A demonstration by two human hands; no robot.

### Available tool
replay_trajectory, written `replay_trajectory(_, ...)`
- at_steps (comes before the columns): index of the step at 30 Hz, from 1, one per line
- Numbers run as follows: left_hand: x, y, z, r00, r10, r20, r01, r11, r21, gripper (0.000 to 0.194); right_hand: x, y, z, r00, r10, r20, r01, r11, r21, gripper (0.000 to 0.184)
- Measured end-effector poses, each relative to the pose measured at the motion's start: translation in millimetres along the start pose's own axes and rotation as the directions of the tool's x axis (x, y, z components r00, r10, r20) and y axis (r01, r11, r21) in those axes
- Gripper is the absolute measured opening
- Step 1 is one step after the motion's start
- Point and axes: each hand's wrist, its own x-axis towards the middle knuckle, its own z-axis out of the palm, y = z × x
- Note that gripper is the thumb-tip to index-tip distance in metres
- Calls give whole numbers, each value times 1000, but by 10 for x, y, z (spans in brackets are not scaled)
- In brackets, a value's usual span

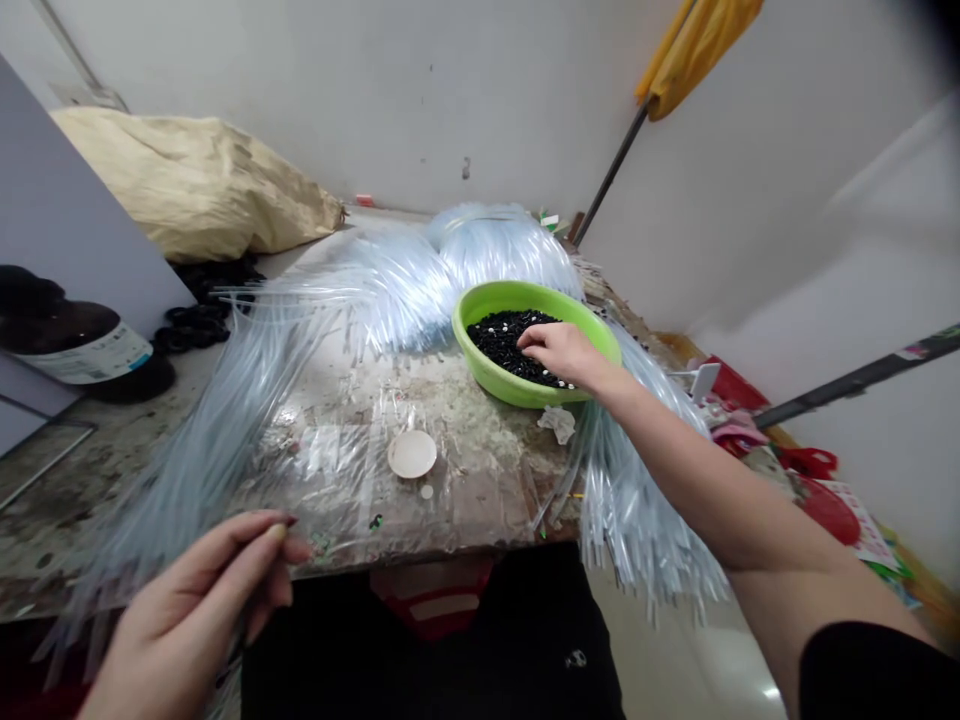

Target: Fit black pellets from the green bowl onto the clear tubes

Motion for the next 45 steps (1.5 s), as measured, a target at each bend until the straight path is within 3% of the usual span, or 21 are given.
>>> replay_trajectory(3,-70,-70,223,979,-131,158,147,984,-98,47,174,146,134,995,20,101,-9,994,-108,25)
replay_trajectory(7,-167,-127,395,962,-155,225,194,968,-161,42,299,142,279,980,49,193,-11,982,-190,31)
replay_trajectory(18,-99,-345,427,916,-160,367,205,975,-85,47,473,74,411,912,114,394,2,959,-282,31)
replay_trajectory(24,-53,-526,474,898,-146,416,195,978,-77,49,417,149,421,899,105,426,9,966,-257,30)
replay_trajectory(29,-144,-444,558,918,-166,361,199,978,-56,41,367,184,430,924,82,373,-6,980,-200,26)
replay_trajectory(33,-216,-356,619,917,-192,349,226,972,-59,37,314,183,340,973,64,220,-39,993,-115,9)
replay_trajectory(38,-197,-380,650,914,-201,352,246,966,-86,39,107,96,51,998,64,2,-64,997,36,19)
replay_trajectory(40,-173,-399,656,903,-215,373,273,956,-111,41,-66,-15,-46,997,43,-59,-30,977,211,18)
replay_trajectory(41,-161,-405,661,896,-222,385,289,949,-125,42,-173,-90,-75,996,29,-86,3,938,346,16)
replay_trajectory(43,-142,-404,678,882,-234,409,317,937,-147,41,-414,-273,-88,993,1,-119,74,778,624,11)
replay_trajectory(45,-133,-386,706,876,-232,424,330,928,-174,38,-666,-477,-35,994,-33,-100,99,626,774,7)
